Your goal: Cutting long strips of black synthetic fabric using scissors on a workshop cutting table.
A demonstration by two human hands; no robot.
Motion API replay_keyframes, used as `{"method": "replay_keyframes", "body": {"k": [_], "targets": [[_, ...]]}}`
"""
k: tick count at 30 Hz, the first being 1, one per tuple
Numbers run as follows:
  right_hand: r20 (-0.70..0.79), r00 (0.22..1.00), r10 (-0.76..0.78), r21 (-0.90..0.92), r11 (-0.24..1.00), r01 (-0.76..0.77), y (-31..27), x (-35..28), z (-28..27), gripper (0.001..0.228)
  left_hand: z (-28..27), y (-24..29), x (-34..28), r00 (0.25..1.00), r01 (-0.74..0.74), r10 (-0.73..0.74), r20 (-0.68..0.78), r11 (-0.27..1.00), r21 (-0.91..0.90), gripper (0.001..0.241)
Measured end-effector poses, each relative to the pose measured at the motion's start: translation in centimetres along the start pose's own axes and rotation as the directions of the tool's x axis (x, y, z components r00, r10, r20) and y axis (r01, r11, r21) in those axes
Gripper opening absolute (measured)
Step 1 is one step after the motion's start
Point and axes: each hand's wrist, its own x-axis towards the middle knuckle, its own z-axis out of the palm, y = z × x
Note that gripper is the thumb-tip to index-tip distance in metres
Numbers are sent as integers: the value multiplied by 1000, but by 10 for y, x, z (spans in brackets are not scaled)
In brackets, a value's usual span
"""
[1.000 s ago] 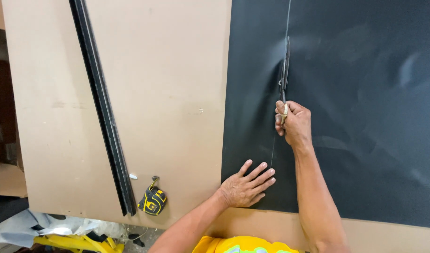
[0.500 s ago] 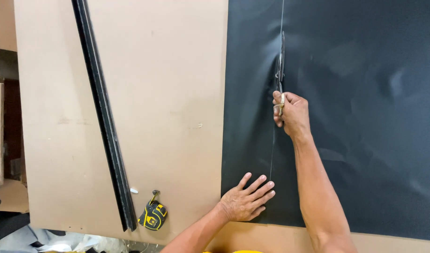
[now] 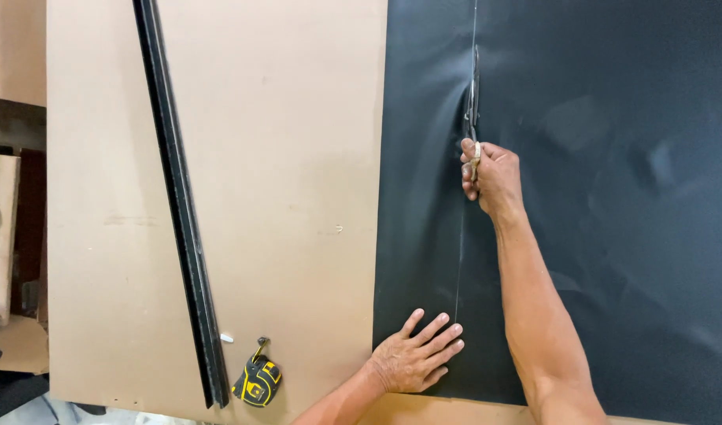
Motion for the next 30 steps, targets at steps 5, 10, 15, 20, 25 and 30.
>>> {"method": "replay_keyframes", "body": {"k": [5, 10, 15, 20, 25, 30], "targets": [[-5, 1000, -11, -2, 1000, 11, -15, 16, 6, 36, 2, 0, -1, 999, 8, -7, 53, 1000, -12, 54], [-7, 999, -37, -5, 999, 37, -27, 33, 11, 36, 6, -2, -2, 995, 13, -10, 96, 999, -32, 56], [-16, 999, -33, -24, 999, 32, -37, 52, 14, 37, 6, -3, -3, 996, 17, -8, 90, 994, -105, 55], [-28, 998, -59, -44, 997, 58, -50, 68, 19, 38, -6, -3, 0, 1000, 12, -11, 15, 998, -65, 51], [-34, 996, -78, -41, 996, 77, -63, 83, 20, 39, 1, -3, -2, 1000, 3, -3, 19, 1000, 16, 50], [-38, 996, -83, 6, 997, 83, -72, 102, 25, 39, 16, -7, -6, 999, -33, 35, -23, 997, 73, 50]]}}
